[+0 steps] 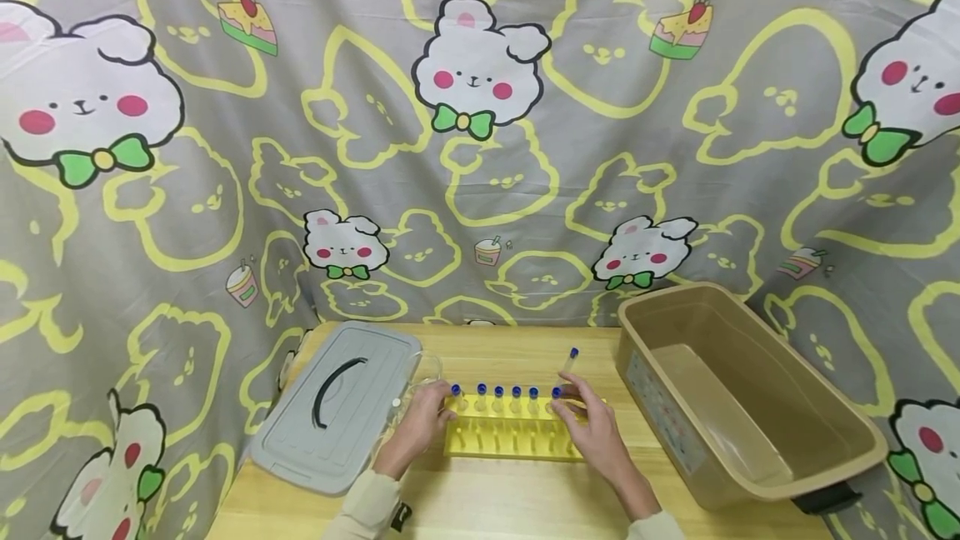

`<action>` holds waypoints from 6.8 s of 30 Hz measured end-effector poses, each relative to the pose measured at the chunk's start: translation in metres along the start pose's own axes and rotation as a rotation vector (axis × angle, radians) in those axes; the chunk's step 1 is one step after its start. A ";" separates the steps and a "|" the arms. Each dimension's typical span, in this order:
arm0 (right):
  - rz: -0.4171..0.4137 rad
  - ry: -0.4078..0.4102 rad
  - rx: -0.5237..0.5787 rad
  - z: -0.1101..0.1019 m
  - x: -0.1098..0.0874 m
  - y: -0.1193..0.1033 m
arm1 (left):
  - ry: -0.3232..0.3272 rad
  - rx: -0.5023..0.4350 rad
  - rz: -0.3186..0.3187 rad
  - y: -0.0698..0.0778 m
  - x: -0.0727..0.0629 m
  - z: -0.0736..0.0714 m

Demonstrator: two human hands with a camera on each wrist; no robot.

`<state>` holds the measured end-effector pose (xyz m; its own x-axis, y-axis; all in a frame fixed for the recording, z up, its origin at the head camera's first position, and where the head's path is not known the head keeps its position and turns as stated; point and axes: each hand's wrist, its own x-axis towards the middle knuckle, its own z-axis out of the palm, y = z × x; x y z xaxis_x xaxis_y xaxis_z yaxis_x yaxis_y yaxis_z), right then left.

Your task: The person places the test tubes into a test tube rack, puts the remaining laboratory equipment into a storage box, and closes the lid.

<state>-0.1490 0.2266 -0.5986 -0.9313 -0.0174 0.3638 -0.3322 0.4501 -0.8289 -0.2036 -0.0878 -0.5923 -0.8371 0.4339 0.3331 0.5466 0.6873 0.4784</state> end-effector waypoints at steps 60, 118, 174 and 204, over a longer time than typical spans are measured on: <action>0.648 -0.327 -0.418 -0.008 0.120 0.050 | 0.005 0.037 -0.012 -0.003 0.000 0.005; 0.596 -0.129 -0.218 -0.009 0.138 0.059 | -0.015 0.064 -0.037 0.000 0.000 0.003; 0.118 0.095 0.058 -0.048 0.073 -0.050 | 0.023 0.051 -0.010 -0.001 -0.003 0.006; 0.034 0.226 0.093 -0.039 0.025 -0.026 | 0.017 0.067 0.002 0.004 -0.002 0.003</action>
<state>-0.1576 0.2494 -0.5514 -0.8888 0.2011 0.4119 -0.3231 0.3626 -0.8741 -0.1993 -0.0838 -0.5938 -0.8354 0.4253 0.3481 0.5448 0.7243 0.4225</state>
